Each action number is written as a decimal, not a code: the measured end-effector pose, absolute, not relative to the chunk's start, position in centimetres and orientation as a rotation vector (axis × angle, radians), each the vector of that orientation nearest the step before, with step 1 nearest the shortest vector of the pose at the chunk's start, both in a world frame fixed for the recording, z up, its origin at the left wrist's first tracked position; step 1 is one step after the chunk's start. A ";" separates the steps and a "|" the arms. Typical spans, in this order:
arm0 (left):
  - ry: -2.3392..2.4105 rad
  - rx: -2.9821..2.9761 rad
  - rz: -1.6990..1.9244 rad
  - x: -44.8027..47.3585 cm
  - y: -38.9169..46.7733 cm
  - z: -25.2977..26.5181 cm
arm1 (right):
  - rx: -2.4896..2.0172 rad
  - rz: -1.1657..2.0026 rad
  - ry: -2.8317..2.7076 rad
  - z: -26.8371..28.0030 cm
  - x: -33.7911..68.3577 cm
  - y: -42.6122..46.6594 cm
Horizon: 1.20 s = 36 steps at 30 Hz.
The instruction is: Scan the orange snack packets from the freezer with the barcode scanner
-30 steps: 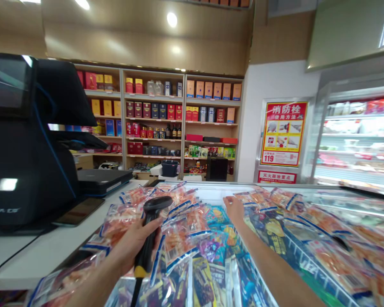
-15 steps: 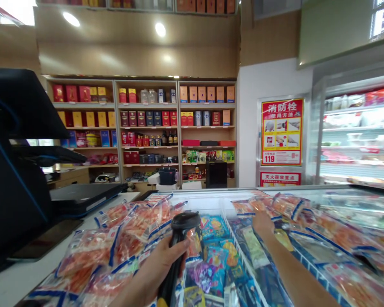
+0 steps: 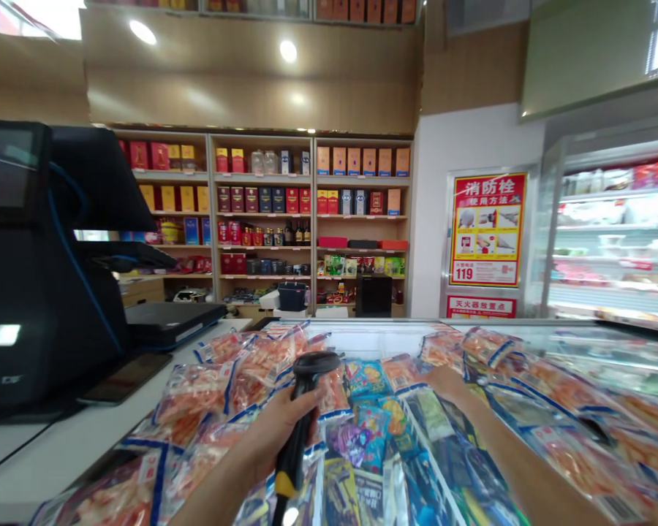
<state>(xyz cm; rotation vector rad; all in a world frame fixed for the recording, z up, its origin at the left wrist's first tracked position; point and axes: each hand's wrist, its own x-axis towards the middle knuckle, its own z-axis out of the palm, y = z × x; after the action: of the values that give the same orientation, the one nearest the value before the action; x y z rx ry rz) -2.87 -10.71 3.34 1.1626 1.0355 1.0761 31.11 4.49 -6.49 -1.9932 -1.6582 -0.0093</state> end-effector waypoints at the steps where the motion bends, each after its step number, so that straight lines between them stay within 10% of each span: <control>1: 1.036 1.157 1.081 -3.2 -11.1 3.5 | -2.010 0.001 -1.658 -6.5 30.5 4.4; 36: 1.016 1.257 1.066 -10.8 -16.5 5.1 | -1.153 0.119 -1.355 0.8 10.8 -1.7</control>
<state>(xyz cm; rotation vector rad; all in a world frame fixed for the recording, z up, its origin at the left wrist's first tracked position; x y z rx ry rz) -10.81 -16.53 5.13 1.2573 1.0158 1.0659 10.83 -1.69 0.84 -1.1529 -1.3554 0.1186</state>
